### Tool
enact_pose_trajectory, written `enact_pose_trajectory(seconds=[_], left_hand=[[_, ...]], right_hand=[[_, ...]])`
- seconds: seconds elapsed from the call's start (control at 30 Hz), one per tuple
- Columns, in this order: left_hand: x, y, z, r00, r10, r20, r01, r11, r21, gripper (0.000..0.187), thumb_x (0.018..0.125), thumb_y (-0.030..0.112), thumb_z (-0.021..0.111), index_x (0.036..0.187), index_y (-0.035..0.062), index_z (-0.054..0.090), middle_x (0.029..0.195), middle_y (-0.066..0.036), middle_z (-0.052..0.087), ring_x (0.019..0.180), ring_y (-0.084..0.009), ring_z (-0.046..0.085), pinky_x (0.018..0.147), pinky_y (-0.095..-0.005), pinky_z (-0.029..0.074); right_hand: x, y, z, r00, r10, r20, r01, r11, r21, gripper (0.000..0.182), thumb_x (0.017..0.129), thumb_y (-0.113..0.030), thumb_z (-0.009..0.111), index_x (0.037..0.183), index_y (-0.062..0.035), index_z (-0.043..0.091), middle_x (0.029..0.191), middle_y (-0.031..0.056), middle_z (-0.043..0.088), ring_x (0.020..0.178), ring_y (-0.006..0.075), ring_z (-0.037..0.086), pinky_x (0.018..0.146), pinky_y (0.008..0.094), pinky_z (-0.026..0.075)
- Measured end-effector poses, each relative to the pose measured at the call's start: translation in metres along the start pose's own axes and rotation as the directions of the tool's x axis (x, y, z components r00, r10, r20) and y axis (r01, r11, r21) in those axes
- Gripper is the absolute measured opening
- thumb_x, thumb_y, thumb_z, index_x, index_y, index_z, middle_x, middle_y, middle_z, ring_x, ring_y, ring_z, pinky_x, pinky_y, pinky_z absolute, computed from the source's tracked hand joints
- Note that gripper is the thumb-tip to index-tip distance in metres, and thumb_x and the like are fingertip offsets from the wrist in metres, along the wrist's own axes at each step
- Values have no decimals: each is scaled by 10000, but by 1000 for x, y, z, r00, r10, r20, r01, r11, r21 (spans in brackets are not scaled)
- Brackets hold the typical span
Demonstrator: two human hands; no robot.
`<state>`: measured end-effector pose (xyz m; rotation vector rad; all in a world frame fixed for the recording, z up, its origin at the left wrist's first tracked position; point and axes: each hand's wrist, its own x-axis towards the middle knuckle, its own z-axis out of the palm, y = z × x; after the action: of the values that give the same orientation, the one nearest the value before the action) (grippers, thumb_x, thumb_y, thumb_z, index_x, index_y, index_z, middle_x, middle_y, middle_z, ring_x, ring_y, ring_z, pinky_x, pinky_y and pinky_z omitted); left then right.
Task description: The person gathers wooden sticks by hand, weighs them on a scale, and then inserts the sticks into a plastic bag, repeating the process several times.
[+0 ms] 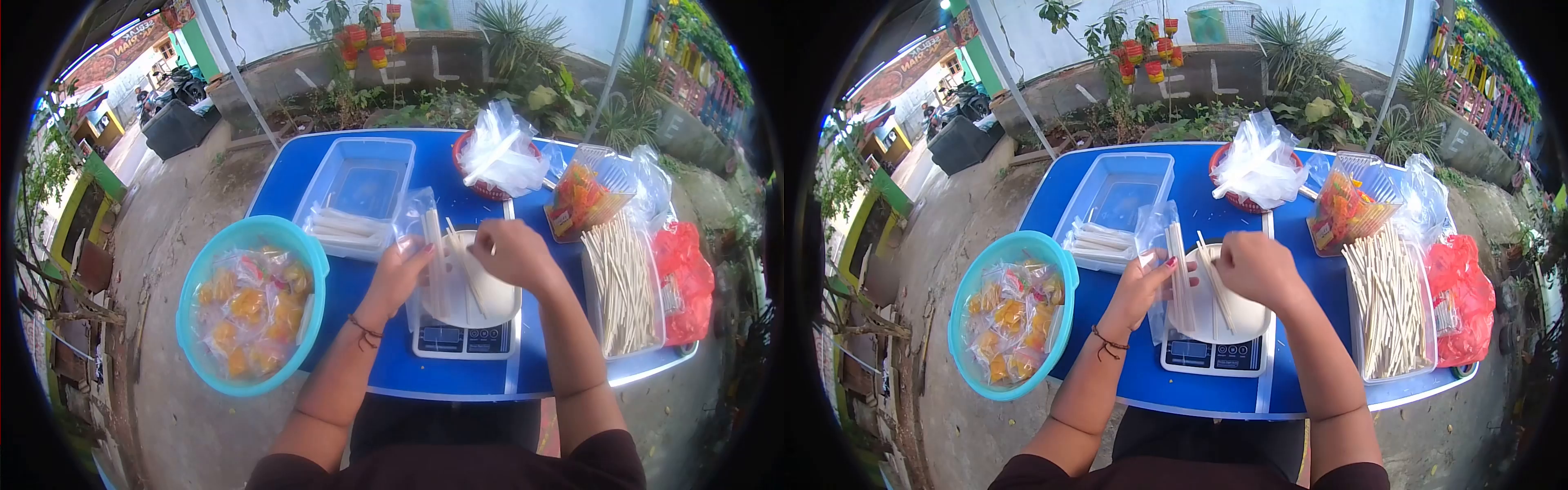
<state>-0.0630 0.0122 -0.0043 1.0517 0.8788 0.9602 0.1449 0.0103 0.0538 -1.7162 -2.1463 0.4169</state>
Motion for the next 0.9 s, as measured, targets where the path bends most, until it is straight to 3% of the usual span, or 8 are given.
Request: enact_pose_trajectory(seconds=[0.07,0.2,0.4,0.5,0.63,0.7,0.77,0.9], left_hand=[[4,-8,-5,1000,-7,14,6,998,61,205,1013,156,511,1145,3,544,1139,-168,676,1004,-242,691,869,-360,562],[4,-8,-5,1000,14,15,-16,994,104,222,1011,159,508,1156,-7,534,1141,-171,671,1023,-243,681,895,-376,553],[3,-4,-5,999,-17,41,14,998,54,238,1011,152,492,1177,-16,521,1149,-180,663,1042,-258,674,918,-387,545],[2,-3,-4,998,-37,51,37,999,2,241,1009,145,486,1181,-21,516,1161,-192,656,1059,-272,669,917,-389,548],[0,2,-2,997,-49,66,52,998,-38,234,1010,144,482,1173,-21,514,1202,-215,630,1090,-288,657,961,-409,528],[-2,3,2,995,21,97,-8,992,-125,226,1013,144,480,1167,-18,516,1230,-225,611,1131,-302,634,1001,-422,501],[-4,5,6,989,103,105,-83,980,-183,217,1017,142,476,1159,-17,517,1261,-235,590,1174,-314,608,1033,-433,476],[-6,3,6,951,291,107,-274,950,-149,216,1026,134,463,1158,-26,519,1316,-238,561,1239,-317,562,1054,-439,456]], right_hand=[[0,-8,9,987,29,157,-3,987,-162,166,784,-191,668,826,-40,722,833,163,709,819,343,693,714,443,548],[0,-5,34,998,-47,47,54,984,-169,171,752,-155,683,815,2,702,864,174,708,820,346,696,707,422,556],[-5,-10,30,992,-20,125,56,954,-293,140,736,-122,677,827,-17,694,845,184,702,804,345,699,676,429,559],[-6,-12,34,996,-44,76,64,953,-296,134,735,-117,671,827,-22,689,843,185,700,797,341,701,665,426,559],[-1,-6,34,996,-67,-58,57,984,-169,146,766,-125,658,845,-4,659,838,195,688,799,354,685,677,416,547],[2,-7,28,985,-74,-153,68,997,-42,152,792,-125,649,855,12,636,843,206,679,796,358,675,680,411,537],[2,-11,23,985,-80,-150,103,983,151,132,816,-88,641,866,30,614,848,213,672,791,366,663,688,416,528],[3,-15,26,955,-132,-264,232,888,396,80,837,2,638,882,56,601,845,207,670,772,359,666,678,409,527]])
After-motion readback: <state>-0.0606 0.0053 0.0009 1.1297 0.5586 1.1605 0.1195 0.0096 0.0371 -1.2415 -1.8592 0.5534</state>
